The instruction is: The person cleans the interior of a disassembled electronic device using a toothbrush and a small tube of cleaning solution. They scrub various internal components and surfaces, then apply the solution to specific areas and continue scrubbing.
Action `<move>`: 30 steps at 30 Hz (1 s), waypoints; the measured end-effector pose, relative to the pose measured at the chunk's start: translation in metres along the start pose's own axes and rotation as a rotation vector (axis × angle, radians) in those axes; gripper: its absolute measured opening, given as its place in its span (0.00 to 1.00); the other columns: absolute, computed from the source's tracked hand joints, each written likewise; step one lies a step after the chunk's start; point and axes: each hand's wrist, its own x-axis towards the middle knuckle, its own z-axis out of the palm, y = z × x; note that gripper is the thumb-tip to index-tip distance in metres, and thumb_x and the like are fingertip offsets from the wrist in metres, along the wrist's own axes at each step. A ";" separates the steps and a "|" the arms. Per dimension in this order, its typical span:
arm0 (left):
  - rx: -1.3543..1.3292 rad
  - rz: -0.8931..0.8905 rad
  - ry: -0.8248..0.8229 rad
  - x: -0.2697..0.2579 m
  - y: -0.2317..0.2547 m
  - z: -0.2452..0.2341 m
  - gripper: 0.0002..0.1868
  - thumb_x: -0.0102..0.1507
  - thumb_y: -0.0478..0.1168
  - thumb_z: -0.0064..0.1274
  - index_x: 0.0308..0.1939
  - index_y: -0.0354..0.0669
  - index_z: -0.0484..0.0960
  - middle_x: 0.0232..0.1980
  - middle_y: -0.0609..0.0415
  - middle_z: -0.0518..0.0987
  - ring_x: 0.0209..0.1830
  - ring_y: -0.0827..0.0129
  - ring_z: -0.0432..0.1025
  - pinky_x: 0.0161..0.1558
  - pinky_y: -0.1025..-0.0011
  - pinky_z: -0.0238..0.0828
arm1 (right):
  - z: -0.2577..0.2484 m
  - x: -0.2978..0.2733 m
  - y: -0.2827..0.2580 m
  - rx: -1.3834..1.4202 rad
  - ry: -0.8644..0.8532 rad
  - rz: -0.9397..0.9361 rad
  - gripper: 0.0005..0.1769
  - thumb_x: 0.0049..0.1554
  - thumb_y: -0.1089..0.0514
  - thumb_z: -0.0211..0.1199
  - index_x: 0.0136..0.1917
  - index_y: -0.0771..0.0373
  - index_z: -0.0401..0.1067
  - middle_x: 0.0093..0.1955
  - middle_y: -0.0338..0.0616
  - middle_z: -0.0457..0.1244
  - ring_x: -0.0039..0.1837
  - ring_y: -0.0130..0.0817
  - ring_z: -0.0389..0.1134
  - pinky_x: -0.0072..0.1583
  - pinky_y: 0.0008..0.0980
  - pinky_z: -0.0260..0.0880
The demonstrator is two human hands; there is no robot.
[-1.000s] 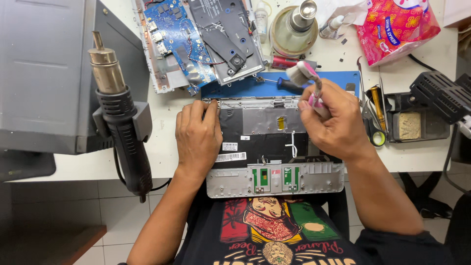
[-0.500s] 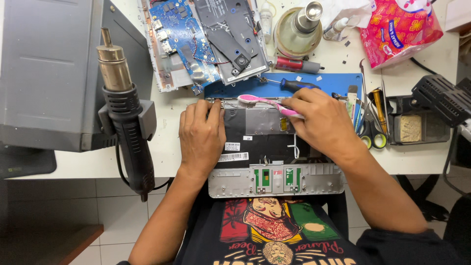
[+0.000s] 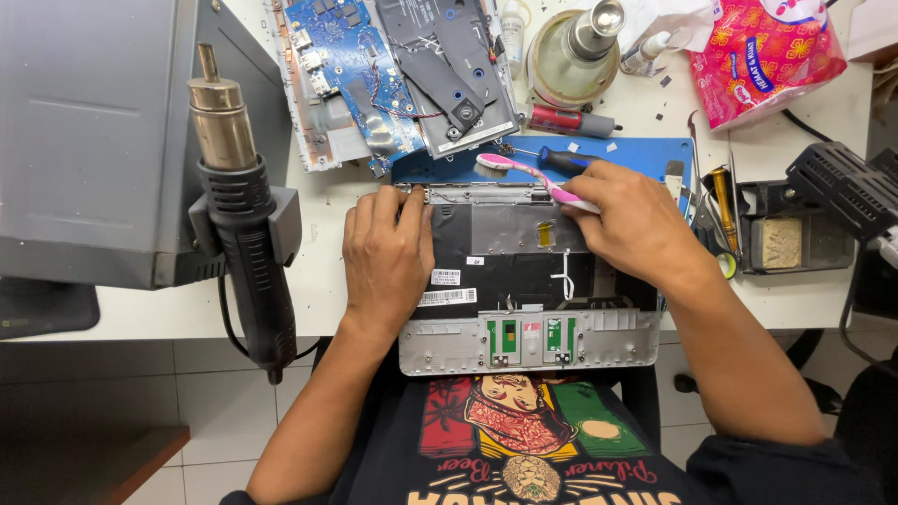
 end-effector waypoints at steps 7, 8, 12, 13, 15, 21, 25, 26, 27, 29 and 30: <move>-0.008 -0.015 -0.023 0.000 0.000 -0.002 0.10 0.75 0.38 0.62 0.57 0.39 0.92 0.46 0.54 0.76 0.51 0.57 0.79 0.50 0.59 0.74 | 0.000 0.003 -0.002 0.004 -0.031 0.002 0.07 0.66 0.60 0.72 0.56 0.58 0.87 0.49 0.46 0.74 0.50 0.52 0.79 0.51 0.51 0.79; -0.012 -0.010 -0.022 0.000 0.000 -0.003 0.10 0.75 0.38 0.62 0.57 0.38 0.91 0.46 0.54 0.76 0.51 0.57 0.78 0.50 0.59 0.74 | 0.001 0.003 -0.003 0.017 -0.003 -0.012 0.06 0.66 0.58 0.73 0.55 0.56 0.87 0.50 0.45 0.73 0.50 0.52 0.78 0.51 0.52 0.80; -0.016 -0.008 -0.019 0.000 0.001 -0.003 0.10 0.74 0.38 0.62 0.57 0.38 0.91 0.45 0.54 0.76 0.51 0.57 0.78 0.50 0.59 0.74 | 0.017 0.004 0.005 0.060 0.050 -0.058 0.03 0.67 0.55 0.74 0.54 0.51 0.86 0.50 0.39 0.70 0.49 0.51 0.76 0.52 0.50 0.79; -0.016 -0.010 -0.020 0.000 0.002 -0.003 0.10 0.74 0.38 0.62 0.57 0.38 0.91 0.45 0.54 0.76 0.51 0.57 0.78 0.50 0.59 0.74 | 0.016 0.004 0.003 0.060 0.048 -0.059 0.03 0.67 0.55 0.74 0.54 0.51 0.86 0.50 0.39 0.70 0.49 0.51 0.76 0.52 0.50 0.79; -0.041 -0.020 -0.015 0.001 0.001 -0.004 0.10 0.74 0.37 0.62 0.57 0.37 0.91 0.45 0.54 0.76 0.51 0.57 0.79 0.50 0.59 0.74 | 0.016 0.007 -0.002 0.053 0.038 -0.051 0.03 0.66 0.55 0.74 0.54 0.51 0.86 0.49 0.38 0.70 0.48 0.51 0.76 0.51 0.51 0.79; -0.082 -0.021 0.007 -0.003 -0.003 -0.001 0.13 0.71 0.29 0.60 0.59 0.35 0.90 0.45 0.54 0.74 0.51 0.55 0.78 0.51 0.59 0.74 | 0.013 0.016 -0.004 0.108 -0.002 -0.057 0.03 0.65 0.58 0.73 0.48 0.53 0.86 0.47 0.39 0.70 0.46 0.53 0.75 0.49 0.51 0.78; -0.132 -0.048 0.023 -0.007 -0.006 0.004 0.14 0.71 0.27 0.57 0.60 0.34 0.89 0.46 0.54 0.74 0.51 0.54 0.77 0.52 0.58 0.74 | 0.016 0.018 -0.003 0.088 -0.011 -0.080 0.03 0.65 0.58 0.73 0.49 0.57 0.84 0.47 0.43 0.70 0.46 0.53 0.76 0.47 0.51 0.78; -0.146 -0.056 0.028 -0.007 -0.005 0.004 0.15 0.72 0.27 0.55 0.61 0.34 0.89 0.46 0.53 0.74 0.51 0.53 0.77 0.52 0.58 0.74 | 0.015 0.017 -0.005 0.042 -0.010 -0.083 0.03 0.64 0.58 0.73 0.50 0.58 0.85 0.47 0.43 0.71 0.46 0.53 0.76 0.48 0.50 0.78; -0.161 -0.063 0.034 -0.008 -0.005 0.004 0.15 0.73 0.26 0.53 0.62 0.33 0.88 0.46 0.53 0.74 0.51 0.53 0.77 0.52 0.58 0.74 | 0.015 0.016 -0.007 -0.004 -0.009 -0.087 0.04 0.63 0.58 0.74 0.51 0.59 0.85 0.47 0.43 0.71 0.46 0.53 0.77 0.48 0.49 0.79; -0.173 -0.077 0.038 -0.008 -0.005 0.006 0.16 0.72 0.25 0.53 0.63 0.33 0.88 0.46 0.53 0.75 0.51 0.53 0.77 0.52 0.58 0.74 | 0.010 0.012 -0.015 -0.031 -0.035 -0.119 0.05 0.63 0.58 0.73 0.52 0.57 0.86 0.49 0.41 0.71 0.47 0.51 0.77 0.49 0.49 0.79; -0.184 -0.090 0.042 -0.009 -0.004 0.006 0.17 0.72 0.24 0.52 0.63 0.32 0.87 0.46 0.52 0.75 0.51 0.52 0.77 0.52 0.58 0.75 | 0.007 0.009 -0.019 -0.058 -0.061 -0.151 0.07 0.62 0.58 0.73 0.54 0.56 0.86 0.50 0.40 0.71 0.48 0.50 0.78 0.50 0.48 0.80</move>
